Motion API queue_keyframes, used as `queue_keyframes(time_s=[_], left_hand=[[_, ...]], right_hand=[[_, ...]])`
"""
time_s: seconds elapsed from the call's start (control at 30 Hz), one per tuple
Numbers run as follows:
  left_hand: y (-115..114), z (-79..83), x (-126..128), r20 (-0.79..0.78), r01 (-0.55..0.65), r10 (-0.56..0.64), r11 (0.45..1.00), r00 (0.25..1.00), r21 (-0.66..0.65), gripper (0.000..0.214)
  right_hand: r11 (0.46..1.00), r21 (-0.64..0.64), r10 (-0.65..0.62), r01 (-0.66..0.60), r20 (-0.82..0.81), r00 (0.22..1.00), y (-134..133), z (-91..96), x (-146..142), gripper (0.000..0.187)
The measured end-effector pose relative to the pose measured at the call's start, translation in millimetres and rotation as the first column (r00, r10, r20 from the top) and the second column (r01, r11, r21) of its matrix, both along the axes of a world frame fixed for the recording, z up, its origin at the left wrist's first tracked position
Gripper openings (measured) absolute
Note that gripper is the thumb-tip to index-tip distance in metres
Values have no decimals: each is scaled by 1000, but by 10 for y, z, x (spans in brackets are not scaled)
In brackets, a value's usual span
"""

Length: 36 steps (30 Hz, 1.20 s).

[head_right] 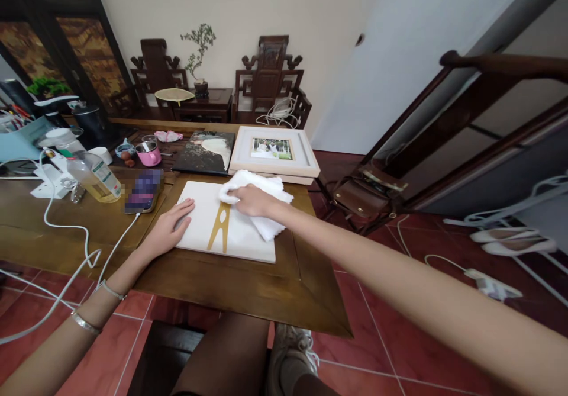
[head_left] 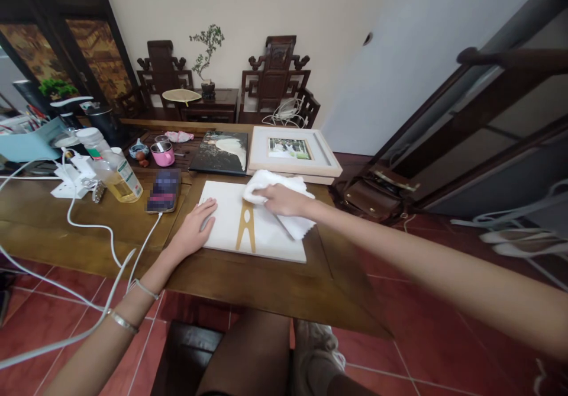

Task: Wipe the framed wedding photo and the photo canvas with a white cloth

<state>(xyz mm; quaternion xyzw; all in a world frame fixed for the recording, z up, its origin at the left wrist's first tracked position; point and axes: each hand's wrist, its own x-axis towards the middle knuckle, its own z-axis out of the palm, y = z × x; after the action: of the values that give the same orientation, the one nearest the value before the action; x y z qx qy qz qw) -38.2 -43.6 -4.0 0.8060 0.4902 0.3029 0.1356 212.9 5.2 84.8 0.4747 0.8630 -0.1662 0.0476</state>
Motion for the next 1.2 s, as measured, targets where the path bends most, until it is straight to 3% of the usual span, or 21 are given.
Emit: queue_keyframes(time_s=[0.07, 0.17, 0.3, 0.4, 0.47, 0.57, 0.7, 0.8, 0.9, 1.03, 1.13, 1.2], left_hand=[[1, 1, 2, 1, 2, -2, 1000, 1000, 4, 41], [0, -1, 8, 1, 4, -4, 1000, 1000, 3, 41], [-3, -3, 9, 4, 3, -3, 1000, 1000, 1, 42], [-5, 0, 4, -4, 6, -6, 1000, 1000, 7, 42], [-6, 2, 1, -10, 7, -7, 1000, 1000, 11, 42], [-9, 7, 1, -9, 7, -7, 1000, 1000, 8, 41], [-12, 17, 4, -5, 6, -6, 1000, 1000, -7, 42], [-11, 20, 3, 3, 11, -11, 1000, 1000, -13, 42], [-8, 12, 0, 18, 10, -10, 1000, 1000, -5, 42], [-6, -1, -2, 17, 13, -13, 1000, 1000, 5, 41], [-9, 1, -3, -2, 9, -9, 1000, 1000, 5, 42], [-11, 4, -3, -8, 7, -7, 1000, 1000, 1, 42]], right_hand=[[999, 36, -20, 19, 34, 999, -86, -43, -157, 54], [998, 64, 3, -9, 90, 996, -427, -120, -307, 61], [991, 63, 104, -117, 175, 979, -1003, -148, -366, 61], [978, 9, 203, -208, 173, 964, -1268, -86, -374, 56], [975, -43, 224, -219, 151, 963, -1278, -42, -367, 56], [984, -73, 167, -161, 80, 983, -1031, -36, -319, 62], [994, 11, 109, -108, -5, 994, -518, -141, -218, 63], [989, 97, 110, -108, -12, 994, -361, -202, -198, 60], [990, 107, 85, -90, 52, 995, -519, -214, -257, 61], [993, 47, 108, -112, 87, 990, -971, -164, -359, 61], [985, -51, 168, -165, 71, 983, -1212, -50, -367, 60], [968, -154, 205, -199, 25, 978, -1234, 57, -323, 60]])
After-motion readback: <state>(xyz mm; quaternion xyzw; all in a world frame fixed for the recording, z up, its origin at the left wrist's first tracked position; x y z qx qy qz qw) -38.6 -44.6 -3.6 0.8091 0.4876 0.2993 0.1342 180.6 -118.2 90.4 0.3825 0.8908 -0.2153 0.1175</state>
